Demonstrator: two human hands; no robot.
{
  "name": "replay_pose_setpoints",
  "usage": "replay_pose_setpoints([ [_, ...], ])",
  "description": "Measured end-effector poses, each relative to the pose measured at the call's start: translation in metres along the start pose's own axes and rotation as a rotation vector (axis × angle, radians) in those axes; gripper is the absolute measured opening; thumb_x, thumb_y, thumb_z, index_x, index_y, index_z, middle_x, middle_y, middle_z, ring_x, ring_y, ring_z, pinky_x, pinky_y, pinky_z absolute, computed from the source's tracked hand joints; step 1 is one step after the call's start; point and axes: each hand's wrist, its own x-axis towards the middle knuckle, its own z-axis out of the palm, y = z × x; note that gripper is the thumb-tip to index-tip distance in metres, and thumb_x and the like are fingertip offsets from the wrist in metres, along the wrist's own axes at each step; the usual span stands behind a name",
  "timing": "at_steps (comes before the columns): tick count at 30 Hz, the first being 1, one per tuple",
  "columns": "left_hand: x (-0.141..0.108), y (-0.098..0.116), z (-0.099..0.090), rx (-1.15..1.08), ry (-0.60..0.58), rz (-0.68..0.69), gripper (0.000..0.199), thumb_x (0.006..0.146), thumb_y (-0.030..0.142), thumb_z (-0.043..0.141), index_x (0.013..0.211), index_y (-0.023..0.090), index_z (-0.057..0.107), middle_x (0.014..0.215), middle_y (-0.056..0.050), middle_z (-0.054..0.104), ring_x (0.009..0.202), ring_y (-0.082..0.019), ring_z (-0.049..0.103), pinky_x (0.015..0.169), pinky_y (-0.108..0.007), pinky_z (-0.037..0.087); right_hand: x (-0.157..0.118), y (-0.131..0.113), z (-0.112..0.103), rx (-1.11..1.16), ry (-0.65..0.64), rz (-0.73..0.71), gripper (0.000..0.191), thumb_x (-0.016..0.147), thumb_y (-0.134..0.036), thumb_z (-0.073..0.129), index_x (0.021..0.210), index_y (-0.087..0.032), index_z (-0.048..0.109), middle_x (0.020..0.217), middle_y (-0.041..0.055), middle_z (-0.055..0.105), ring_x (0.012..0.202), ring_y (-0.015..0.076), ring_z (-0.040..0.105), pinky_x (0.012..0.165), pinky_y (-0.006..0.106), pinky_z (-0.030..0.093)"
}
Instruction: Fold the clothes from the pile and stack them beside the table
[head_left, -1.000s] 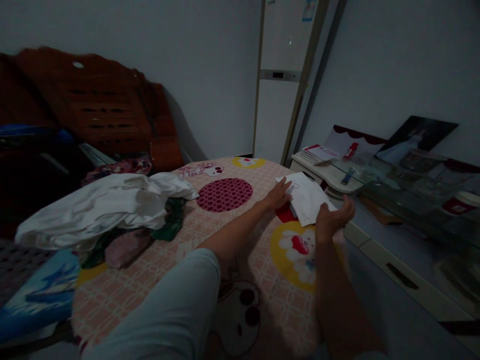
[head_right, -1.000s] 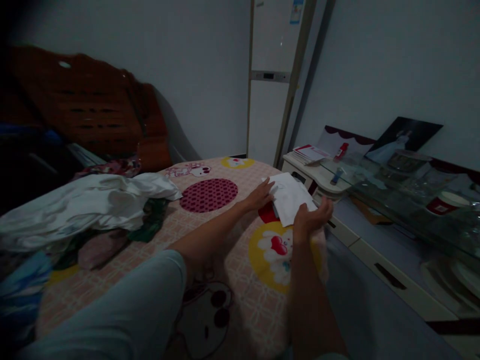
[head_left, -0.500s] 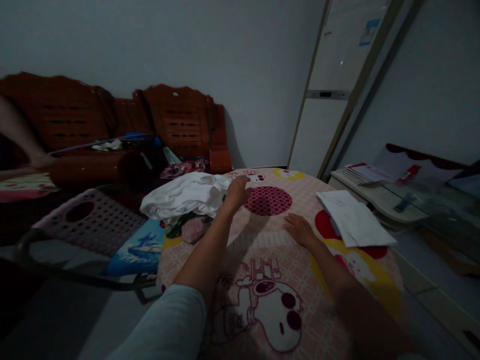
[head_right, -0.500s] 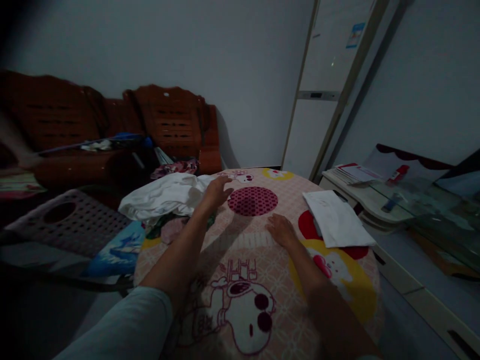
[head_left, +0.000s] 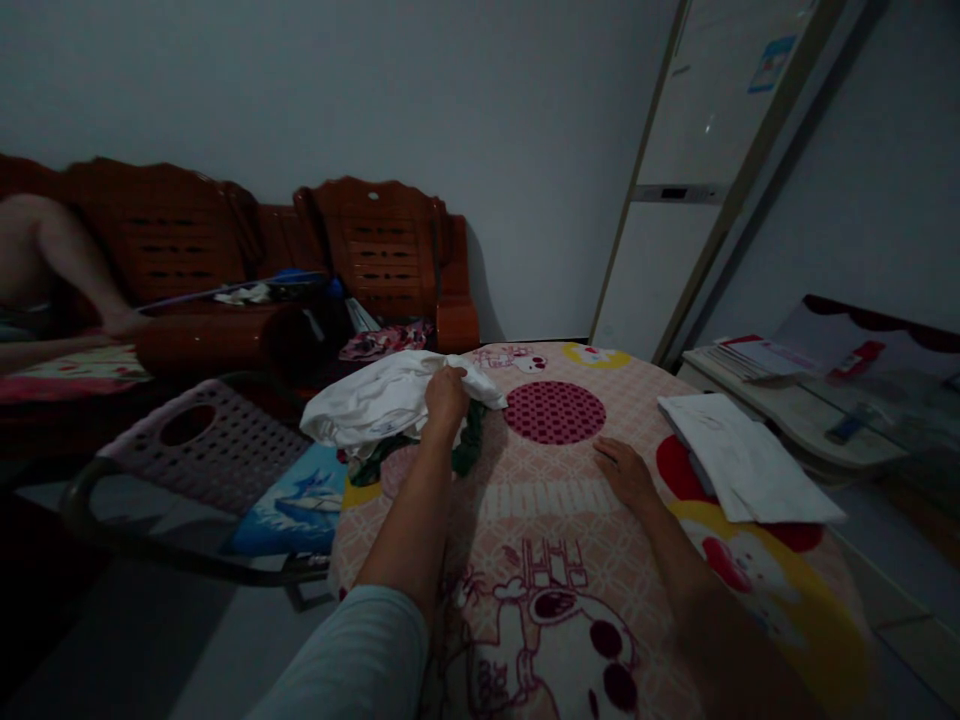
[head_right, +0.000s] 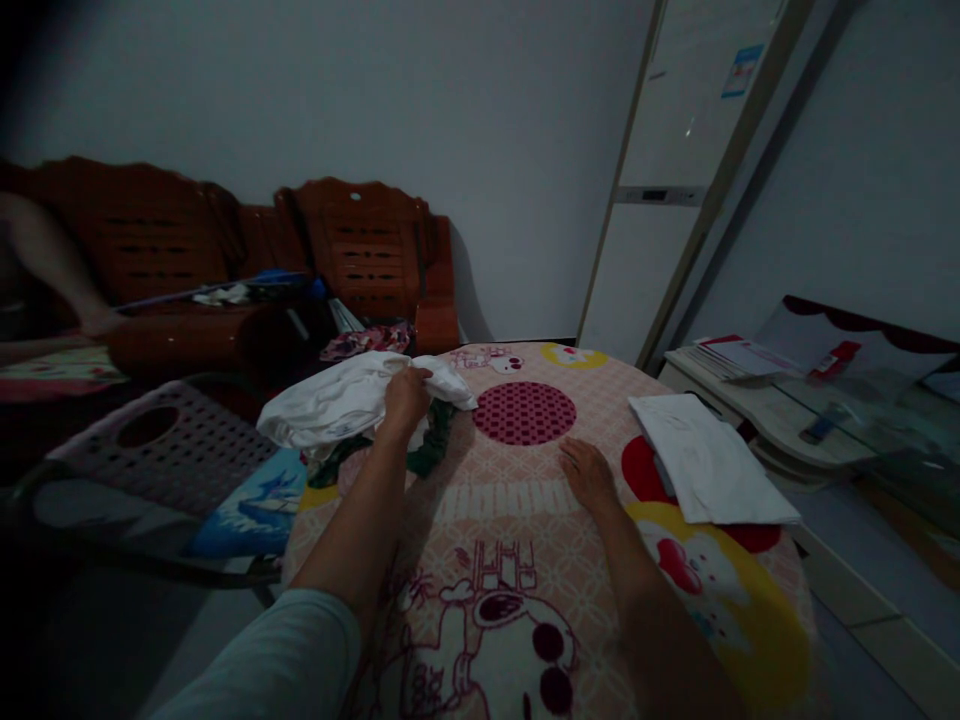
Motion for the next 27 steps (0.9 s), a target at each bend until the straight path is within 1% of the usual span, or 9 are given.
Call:
replay_pose_setpoints([
  [5,0.001,0.006,0.0,-0.059,0.048,-0.014,0.035,0.082,0.007,0.044,0.103,0.013,0.072,0.109,-0.015,0.067,0.105,-0.027,0.061,0.093,-0.035,0.045,0.002,-0.006,-0.006,0.034,-0.03,0.014,0.034,0.084,-0.035,0.053,0.105,-0.018,0.074,0.12,0.0124,0.07,0.117,0.0274,0.062,0.105,0.053,0.044],
  [8,0.0,0.021,-0.005,-0.116,0.068,0.018,0.029,0.084,0.011,0.047,0.095,0.014,0.073,0.106,-0.013,0.068,0.103,-0.026,0.062,0.093,-0.034,0.044,0.002,-0.01,-0.01,0.054,-0.034,0.054,0.032,0.082,-0.035,0.057,0.104,-0.019,0.074,0.119,0.0122,0.07,0.116,0.0276,0.062,0.106,0.053,0.043],
  [10,-0.005,0.039,-0.012,-0.166,0.091,0.07,0.027,0.085,0.012,0.048,0.094,0.017,0.073,0.104,-0.011,0.068,0.101,-0.024,0.062,0.093,-0.033,0.044,0.002,-0.013,-0.012,0.082,-0.021,0.101,0.036,0.08,-0.037,0.06,0.109,-0.019,0.073,0.12,0.0126,0.07,0.115,0.0278,0.063,0.105,0.052,0.044],
  [13,-0.021,0.073,-0.02,-0.244,0.106,0.197,0.025,0.087,0.012,0.048,0.092,0.019,0.072,0.1,-0.008,0.069,0.098,-0.021,0.062,0.093,-0.031,0.045,0.003,-0.021,-0.015,0.165,0.034,0.165,0.052,0.08,-0.043,0.064,0.125,-0.018,0.065,0.126,0.0139,0.066,0.119,0.028,0.06,0.105,0.05,0.045],
  [16,-0.046,0.109,-0.02,-0.329,0.048,0.346,0.025,0.087,0.01,0.049,0.09,0.018,0.072,0.095,-0.007,0.068,0.094,-0.02,0.062,0.09,-0.031,0.047,0.004,-0.035,-0.018,0.27,0.094,0.163,0.063,0.079,-0.045,0.065,0.135,-0.019,0.057,0.133,0.0133,0.062,0.124,0.027,0.057,0.107,0.048,0.043],
  [19,-0.074,0.139,-0.008,-0.426,-0.065,0.532,0.022,0.086,0.01,0.05,0.091,0.018,0.071,0.095,-0.007,0.068,0.092,-0.019,0.062,0.087,-0.031,0.049,0.003,-0.05,-0.019,0.341,0.089,0.119,0.066,0.075,-0.04,0.066,0.135,-0.017,0.056,0.135,0.0134,0.061,0.122,0.0276,0.058,0.104,0.045,0.045],
  [21,-0.09,0.152,0.001,-0.476,-0.177,0.653,0.02,0.086,0.011,0.052,0.09,0.017,0.071,0.093,-0.008,0.068,0.091,-0.019,0.062,0.085,-0.031,0.05,0.002,-0.059,-0.021,0.351,0.071,0.154,0.061,0.071,-0.037,0.065,0.127,-0.014,0.062,0.121,0.014,0.068,0.111,0.0297,0.063,0.094,0.043,0.051],
  [24,-0.103,0.162,0.012,-0.513,-0.309,0.745,0.02,0.086,0.012,0.052,0.09,0.018,0.071,0.093,-0.007,0.068,0.09,-0.019,0.062,0.083,-0.03,0.051,0.001,-0.067,-0.024,0.383,0.082,0.286,0.042,0.069,-0.035,0.058,0.1,-0.012,0.072,0.086,0.0106,0.074,0.085,0.0294,0.068,0.073,0.038,0.055],
  [27,-0.104,0.161,0.015,-0.566,-0.311,0.776,0.024,0.083,0.011,0.055,0.101,0.018,0.069,0.102,-0.008,0.067,0.094,-0.019,0.063,0.085,-0.03,0.051,0.007,-0.061,-0.032,0.465,0.247,0.395,0.036,0.067,-0.032,0.05,0.09,-0.013,0.071,0.076,0.0068,0.071,0.08,0.0265,0.065,0.072,0.037,0.055],
])
